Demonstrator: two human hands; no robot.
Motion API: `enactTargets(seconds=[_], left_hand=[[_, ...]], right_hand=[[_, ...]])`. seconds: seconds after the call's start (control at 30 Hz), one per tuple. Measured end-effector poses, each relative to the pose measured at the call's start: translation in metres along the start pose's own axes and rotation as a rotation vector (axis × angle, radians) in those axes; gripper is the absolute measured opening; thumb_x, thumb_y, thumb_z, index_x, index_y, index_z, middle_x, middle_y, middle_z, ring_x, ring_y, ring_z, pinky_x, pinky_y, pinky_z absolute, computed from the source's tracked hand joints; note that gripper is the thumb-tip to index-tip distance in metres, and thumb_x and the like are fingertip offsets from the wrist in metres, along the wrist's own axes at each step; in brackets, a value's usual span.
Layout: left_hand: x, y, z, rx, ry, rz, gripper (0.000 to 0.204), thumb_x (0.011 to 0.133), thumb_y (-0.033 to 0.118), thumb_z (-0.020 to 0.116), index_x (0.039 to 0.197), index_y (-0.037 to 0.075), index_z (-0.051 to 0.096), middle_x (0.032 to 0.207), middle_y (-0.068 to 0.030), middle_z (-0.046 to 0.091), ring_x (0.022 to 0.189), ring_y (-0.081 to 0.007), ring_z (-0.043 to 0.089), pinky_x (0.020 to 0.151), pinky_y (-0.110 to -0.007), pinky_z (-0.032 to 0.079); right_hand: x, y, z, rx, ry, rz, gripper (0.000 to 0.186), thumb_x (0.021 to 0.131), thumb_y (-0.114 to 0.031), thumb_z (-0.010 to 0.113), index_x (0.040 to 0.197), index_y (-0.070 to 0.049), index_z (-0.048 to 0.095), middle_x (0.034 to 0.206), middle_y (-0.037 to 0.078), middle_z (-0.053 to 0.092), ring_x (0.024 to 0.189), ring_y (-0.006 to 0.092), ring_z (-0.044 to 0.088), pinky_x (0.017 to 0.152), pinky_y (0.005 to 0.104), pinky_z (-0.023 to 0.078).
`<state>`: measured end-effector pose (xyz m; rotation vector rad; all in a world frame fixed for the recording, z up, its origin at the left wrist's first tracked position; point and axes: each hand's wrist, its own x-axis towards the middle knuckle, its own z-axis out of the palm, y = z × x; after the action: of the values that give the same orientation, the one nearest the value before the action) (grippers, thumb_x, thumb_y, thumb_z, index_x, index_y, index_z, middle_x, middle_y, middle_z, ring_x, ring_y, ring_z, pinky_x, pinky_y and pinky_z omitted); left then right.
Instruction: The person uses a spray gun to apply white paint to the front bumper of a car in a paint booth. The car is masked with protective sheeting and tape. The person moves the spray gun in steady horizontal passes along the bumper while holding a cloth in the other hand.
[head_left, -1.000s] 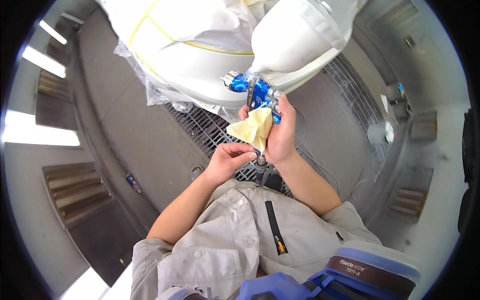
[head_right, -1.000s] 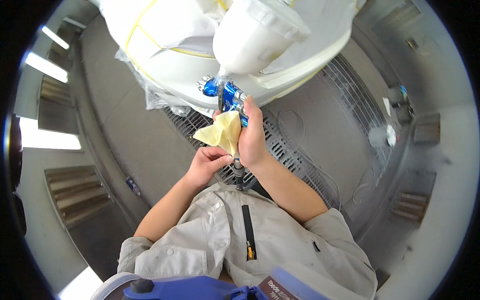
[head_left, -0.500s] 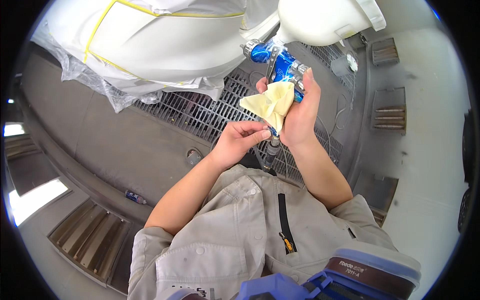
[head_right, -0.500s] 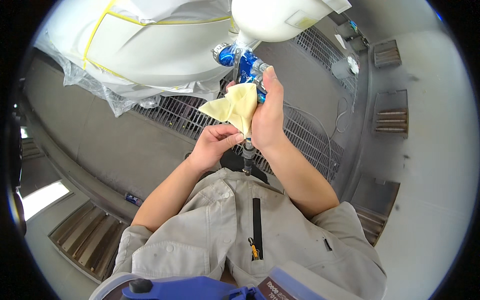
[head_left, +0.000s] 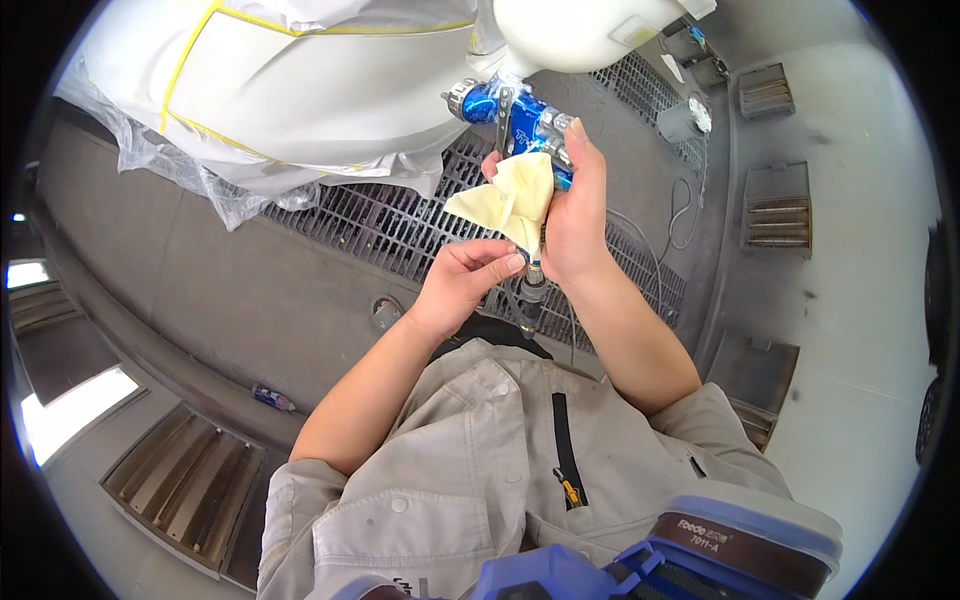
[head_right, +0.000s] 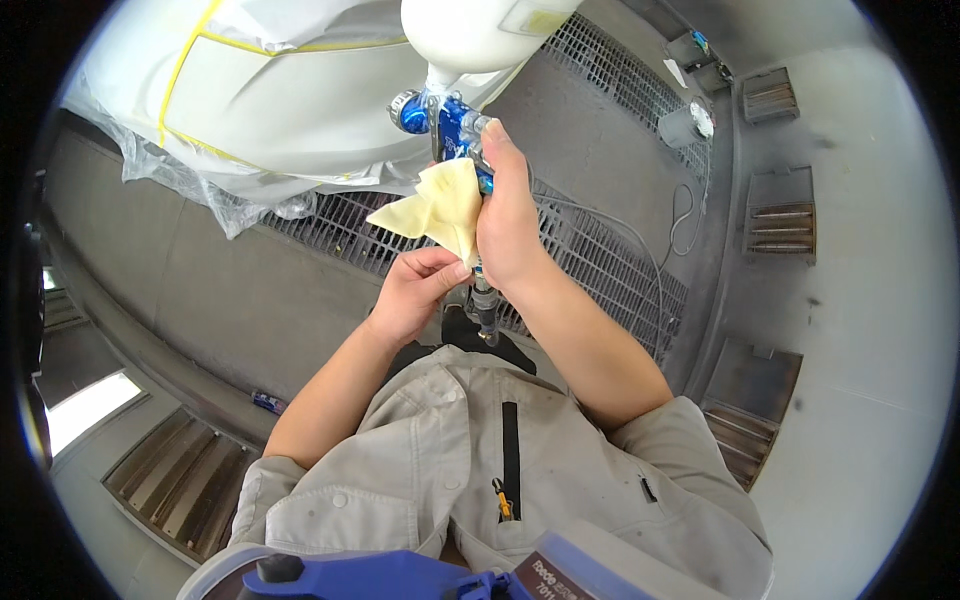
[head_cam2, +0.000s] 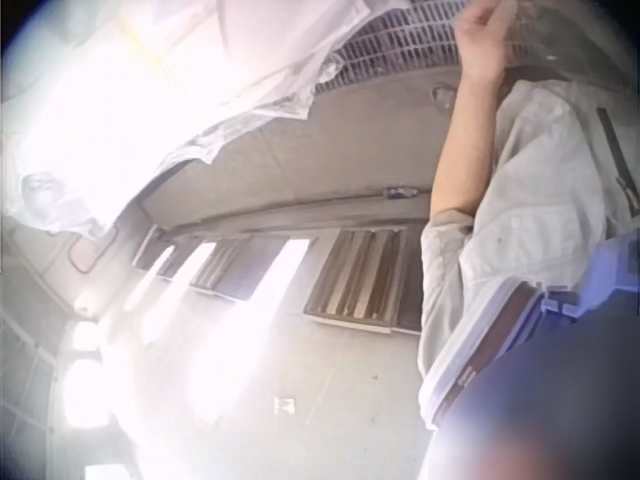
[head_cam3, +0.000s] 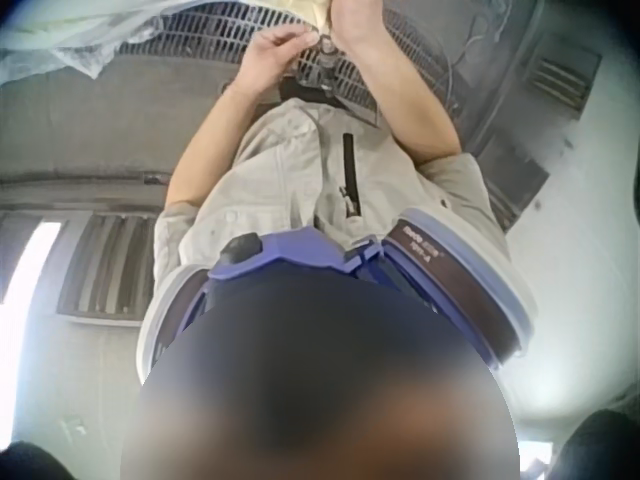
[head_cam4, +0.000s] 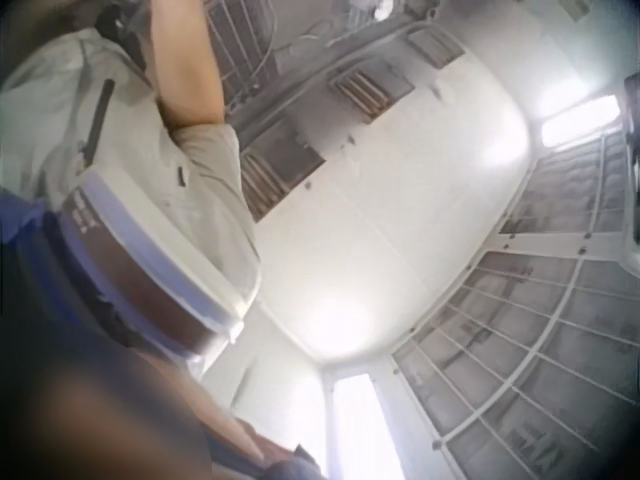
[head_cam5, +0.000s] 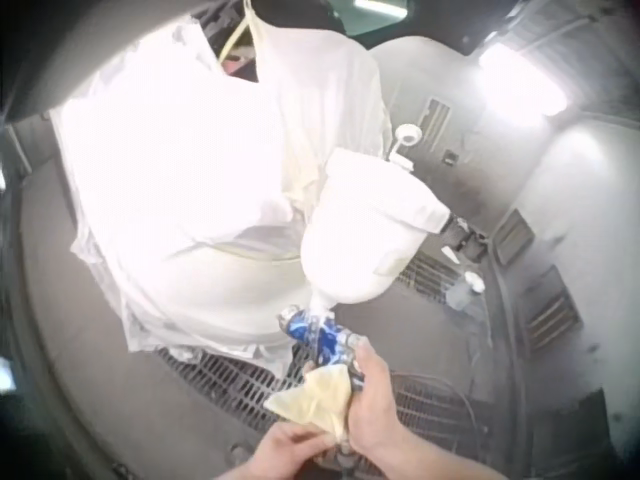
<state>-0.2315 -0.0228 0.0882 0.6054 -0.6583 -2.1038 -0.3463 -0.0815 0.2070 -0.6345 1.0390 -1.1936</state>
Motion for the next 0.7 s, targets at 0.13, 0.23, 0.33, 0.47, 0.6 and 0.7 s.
enactTargets(seconds=[0.13,0.23,0.33,0.47,0.6,0.7], left_hand=[[0.009,-0.003,0.003,-0.046,0.046,0.025,0.018,0.093,0.008,0.072,0.109,-0.001,0.072,0.098,-0.0074,0.074,0.091,-0.0133,0.068,0.088,-0.029,0.054],[0.015,-0.005,0.008,-0.048,0.096,0.057,0.011,0.094,0.008,0.07,0.103,0.002,0.072,0.093,-0.0049,0.073,0.086,-0.0118,0.067,0.08,-0.026,0.053],[0.025,-0.006,0.01,-0.06,0.125,0.042,0.013,0.094,0.008,0.07,0.106,0.002,0.072,0.096,-0.0049,0.073,0.087,-0.0123,0.068,0.08,-0.026,0.054],[0.038,-0.006,0.016,-0.074,0.149,0.057,0.015,0.093,0.004,0.07,0.108,0.002,0.072,0.097,-0.0043,0.073,0.088,-0.0146,0.069,0.083,-0.027,0.056],[0.05,-0.009,0.024,0.061,0.178,0.059,0.043,0.102,0.026,0.06,0.135,-0.002,0.056,0.121,-0.0109,0.068,0.112,-0.0173,0.062,0.099,-0.033,0.049],[0.05,-0.01,0.015,0.052,0.142,0.019,0.067,0.107,0.047,0.041,0.157,0.004,0.029,0.142,-0.0136,0.055,0.13,-0.0225,0.05,0.107,-0.038,0.042]], right_hand=[[0.013,-0.001,-0.007,0.036,-0.035,-0.025,0.067,0.098,-0.064,0.035,0.111,-0.003,0.059,0.093,0.011,0.066,0.078,0.019,0.066,0.069,0.0318,0.055],[0.026,-0.004,-0.015,0.047,-0.025,-0.01,0.068,0.097,-0.065,0.034,0.107,-0.004,0.06,0.091,0.01,0.066,0.073,0.0182,0.065,0.06,0.0302,0.053],[0.038,-0.008,-0.022,0.053,-0.05,0.069,0.071,0.096,-0.069,0.034,0.103,-0.003,0.061,0.087,0.009,0.065,0.069,0.0173,0.064,0.052,0.0289,0.049],[0.05,-0.013,-0.032,0.042,-0.069,0.066,0.076,0.093,-0.072,0.034,0.1,-0.002,0.062,0.085,0.008,0.065,0.066,0.0166,0.064,0.046,0.0281,0.045],[0.071,-0.031,-0.043,-0.027,-0.085,0.035,0.076,0.094,-0.072,0.033,0.103,-0.003,0.062,0.088,0.008,0.066,0.068,0.0169,0.064,0.049,0.029,0.048],[0.1,-0.032,-0.033,-0.059,0.089,-0.272,0.076,0.096,-0.071,0.031,0.109,-0.004,0.063,0.094,0.008,0.068,0.081,0.0175,0.067,0.057,0.0297,0.051]])
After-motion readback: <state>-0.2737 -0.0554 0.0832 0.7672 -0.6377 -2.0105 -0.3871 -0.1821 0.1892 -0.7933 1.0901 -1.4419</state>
